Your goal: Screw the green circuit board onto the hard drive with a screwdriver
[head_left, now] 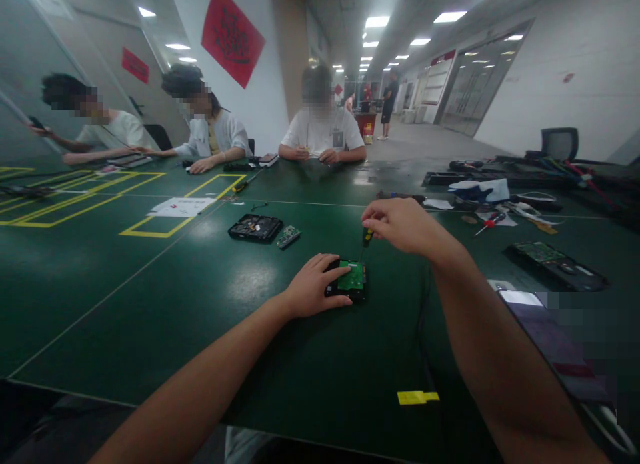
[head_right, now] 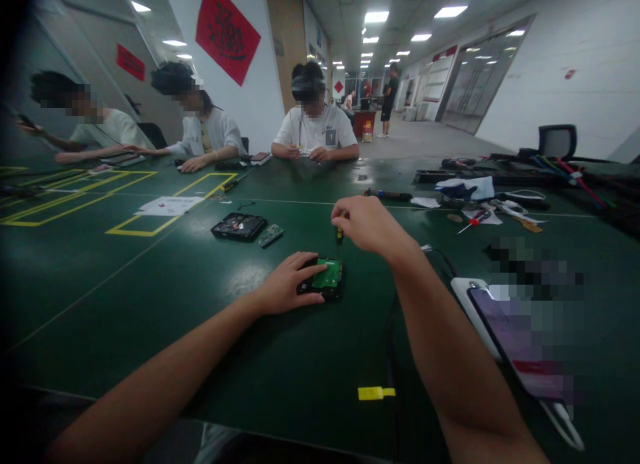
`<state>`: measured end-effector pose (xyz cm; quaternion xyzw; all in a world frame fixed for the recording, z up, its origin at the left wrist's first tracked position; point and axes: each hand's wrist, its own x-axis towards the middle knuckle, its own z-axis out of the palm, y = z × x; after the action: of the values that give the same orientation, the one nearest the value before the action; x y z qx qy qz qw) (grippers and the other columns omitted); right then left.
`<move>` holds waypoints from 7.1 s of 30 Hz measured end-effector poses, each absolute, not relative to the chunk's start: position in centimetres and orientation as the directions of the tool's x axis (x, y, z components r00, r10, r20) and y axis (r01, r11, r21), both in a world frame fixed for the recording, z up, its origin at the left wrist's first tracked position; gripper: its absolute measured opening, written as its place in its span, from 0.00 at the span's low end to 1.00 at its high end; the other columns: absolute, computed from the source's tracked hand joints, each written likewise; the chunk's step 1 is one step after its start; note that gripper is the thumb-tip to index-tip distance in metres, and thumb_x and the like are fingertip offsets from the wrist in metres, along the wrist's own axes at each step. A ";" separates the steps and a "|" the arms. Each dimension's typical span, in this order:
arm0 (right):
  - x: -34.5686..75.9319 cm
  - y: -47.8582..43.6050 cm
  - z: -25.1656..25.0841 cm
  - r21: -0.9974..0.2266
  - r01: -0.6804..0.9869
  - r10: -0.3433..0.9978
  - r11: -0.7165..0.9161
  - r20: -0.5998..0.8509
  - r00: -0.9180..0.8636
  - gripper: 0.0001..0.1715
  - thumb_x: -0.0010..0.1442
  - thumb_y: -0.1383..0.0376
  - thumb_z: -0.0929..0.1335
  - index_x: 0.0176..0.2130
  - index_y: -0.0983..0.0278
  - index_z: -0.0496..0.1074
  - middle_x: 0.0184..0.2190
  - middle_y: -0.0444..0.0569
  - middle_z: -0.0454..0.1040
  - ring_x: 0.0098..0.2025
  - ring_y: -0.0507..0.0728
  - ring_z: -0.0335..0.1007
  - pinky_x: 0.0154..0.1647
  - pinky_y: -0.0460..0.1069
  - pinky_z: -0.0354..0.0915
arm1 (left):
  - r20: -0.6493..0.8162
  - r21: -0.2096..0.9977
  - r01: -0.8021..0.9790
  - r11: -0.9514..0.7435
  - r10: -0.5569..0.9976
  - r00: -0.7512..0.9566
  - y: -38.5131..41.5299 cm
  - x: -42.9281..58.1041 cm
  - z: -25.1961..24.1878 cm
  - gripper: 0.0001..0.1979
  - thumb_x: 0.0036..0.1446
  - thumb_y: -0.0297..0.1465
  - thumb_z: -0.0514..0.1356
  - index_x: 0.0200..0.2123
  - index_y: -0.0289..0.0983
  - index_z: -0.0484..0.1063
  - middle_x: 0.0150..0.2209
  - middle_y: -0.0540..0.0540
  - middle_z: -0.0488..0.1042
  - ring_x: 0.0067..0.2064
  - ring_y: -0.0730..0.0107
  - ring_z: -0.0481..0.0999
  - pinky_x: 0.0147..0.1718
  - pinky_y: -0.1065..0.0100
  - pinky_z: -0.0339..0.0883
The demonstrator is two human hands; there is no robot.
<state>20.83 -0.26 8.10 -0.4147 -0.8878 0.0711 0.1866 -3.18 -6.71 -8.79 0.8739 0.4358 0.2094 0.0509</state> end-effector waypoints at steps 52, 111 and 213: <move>20.5 0.5 6.9 -0.224 0.712 0.743 0.666 0.288 -0.604 0.15 0.66 0.70 0.67 0.49 0.62 0.81 0.48 0.53 0.84 0.48 0.63 0.80 0.51 0.54 0.69 | 0.310 0.270 0.750 -0.604 0.792 0.527 -6.8 -3.2 -8.8 0.40 0.62 0.58 0.64 0.71 0.46 0.66 0.72 0.37 0.61 0.71 0.41 0.62 0.70 0.41 0.57; 18.4 0.0 5.7 0.029 0.871 0.839 0.491 0.254 -0.482 0.21 0.73 0.56 0.63 0.46 0.68 0.78 0.43 0.65 0.83 0.45 0.69 0.80 0.44 0.57 0.69 | 0.313 0.253 0.756 -0.603 0.791 0.526 -6.8 -3.1 -8.7 0.40 0.62 0.58 0.64 0.70 0.44 0.67 0.71 0.36 0.62 0.71 0.41 0.62 0.71 0.41 0.54; 19.0 -0.1 5.8 -0.039 0.783 0.775 0.620 0.187 -0.604 0.15 0.67 0.64 0.71 0.52 0.64 0.77 0.52 0.58 0.82 0.54 0.67 0.78 0.54 0.57 0.70 | 0.315 0.249 0.754 -0.607 0.787 0.530 -6.7 -3.1 -9.1 0.40 0.63 0.59 0.64 0.69 0.43 0.67 0.72 0.36 0.61 0.71 0.41 0.62 0.72 0.41 0.54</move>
<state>18.95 -0.07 5.84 -0.4350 -0.8953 -0.0236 0.0930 -3.15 -6.66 -9.07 0.8737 0.4412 0.2009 0.0409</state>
